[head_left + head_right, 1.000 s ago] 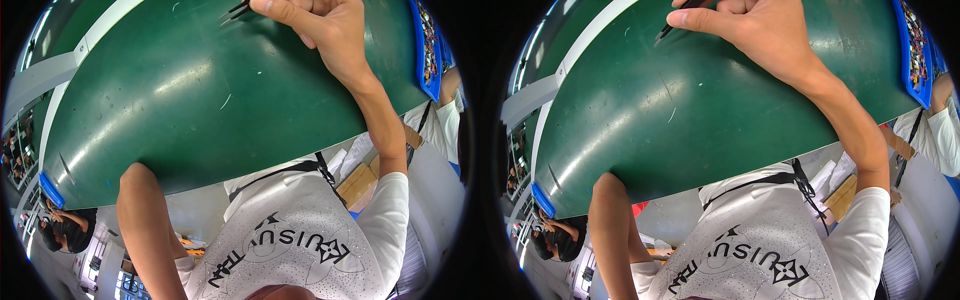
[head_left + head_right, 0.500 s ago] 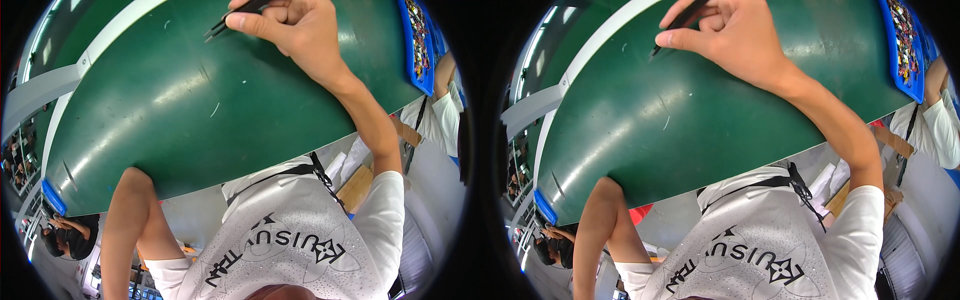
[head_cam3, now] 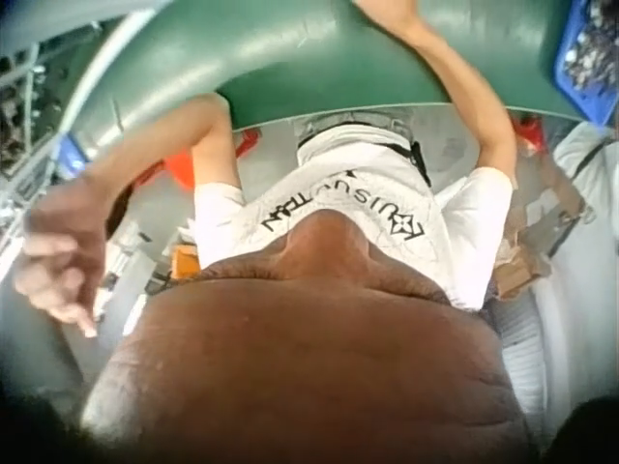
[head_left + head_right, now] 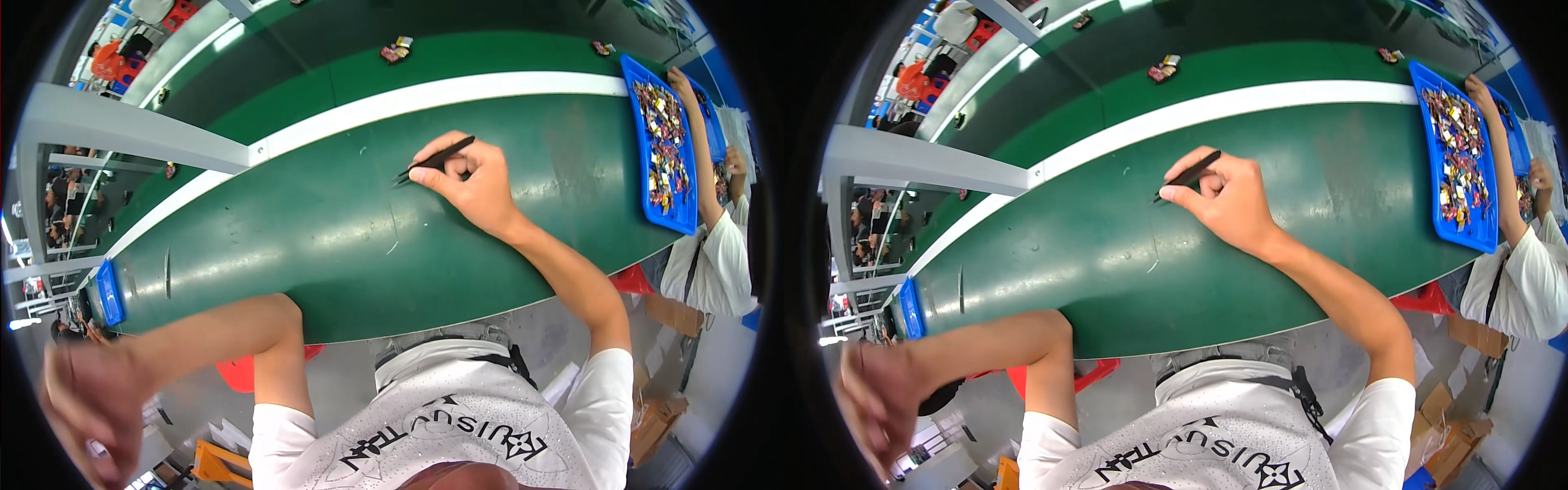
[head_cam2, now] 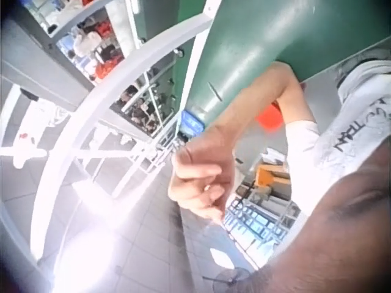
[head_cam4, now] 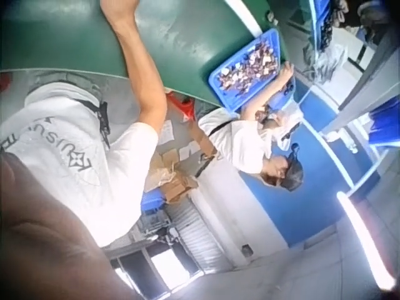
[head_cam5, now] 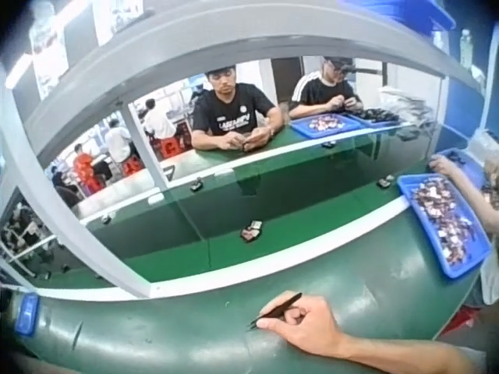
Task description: The recorder is assembling small electronic components, specifically attaching adhesive or protective layers to circuit board modules using tweezers and hands at a factory workstation.
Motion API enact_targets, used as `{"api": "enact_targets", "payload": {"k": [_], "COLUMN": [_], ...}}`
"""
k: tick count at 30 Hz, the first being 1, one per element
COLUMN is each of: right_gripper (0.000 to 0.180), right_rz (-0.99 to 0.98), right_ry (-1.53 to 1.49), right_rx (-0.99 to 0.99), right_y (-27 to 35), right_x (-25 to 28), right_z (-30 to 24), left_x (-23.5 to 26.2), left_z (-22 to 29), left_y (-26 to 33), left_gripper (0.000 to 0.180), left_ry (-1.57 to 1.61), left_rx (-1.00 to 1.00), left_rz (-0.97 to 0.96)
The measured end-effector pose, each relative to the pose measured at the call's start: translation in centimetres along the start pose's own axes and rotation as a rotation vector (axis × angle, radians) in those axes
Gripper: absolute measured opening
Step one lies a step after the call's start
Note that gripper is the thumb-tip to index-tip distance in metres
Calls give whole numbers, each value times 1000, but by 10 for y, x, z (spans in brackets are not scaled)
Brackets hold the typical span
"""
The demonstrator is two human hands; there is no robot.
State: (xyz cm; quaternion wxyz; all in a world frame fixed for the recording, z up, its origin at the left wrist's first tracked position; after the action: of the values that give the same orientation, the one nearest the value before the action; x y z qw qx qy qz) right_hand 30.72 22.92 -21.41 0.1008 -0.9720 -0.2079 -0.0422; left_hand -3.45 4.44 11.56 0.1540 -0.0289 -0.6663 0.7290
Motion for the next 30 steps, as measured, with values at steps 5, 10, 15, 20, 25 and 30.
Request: {"api": "enact_targets", "payload": {"k": [5, 10, 15, 20, 25, 30], "right_gripper": [14, 14, 14, 14, 15, 14], "right_rz": [26, -5, -14, -11, -17, -14], "right_ry": [44, 68, 97, 130, 118, 55], "right_rx": [-3, 7, 7, 9, -1, -10], "right_y": [-3, -3, -3, -1, -1, -1], "right_x": [7, 0, 1, 4, 0, 1], "right_z": [4, -6, -6, -7, -7, -5], "left_x": [-72, -70, -81, -107, -101, -107], "left_z": [-203, -377, -407, -423, -421, -399], "left_y": [37, 210, 291, 277, 276, 269], "left_gripper": [42, 25, 26, 41, 43, 27], "left_ry": [-188, -326, -527, -753, -936, -360], "left_rx": [795, 1454, 1670, 1725, 1665, 1676], "left_rz": [-334, -336, -195, -357, -374, -142]}}
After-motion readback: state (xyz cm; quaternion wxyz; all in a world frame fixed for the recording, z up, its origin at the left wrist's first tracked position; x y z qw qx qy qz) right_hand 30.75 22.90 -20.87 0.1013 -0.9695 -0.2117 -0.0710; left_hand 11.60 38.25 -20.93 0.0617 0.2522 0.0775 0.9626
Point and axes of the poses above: each hand's wrist, its own y-axis away from the middle knuckle, its own x-axis out of the back of the hand, z = x × y, the point moved 10 cm from there along -y, towards the middle knuckle, and after that the axes turned 15 degrees about -z, right-handed, at the moved point
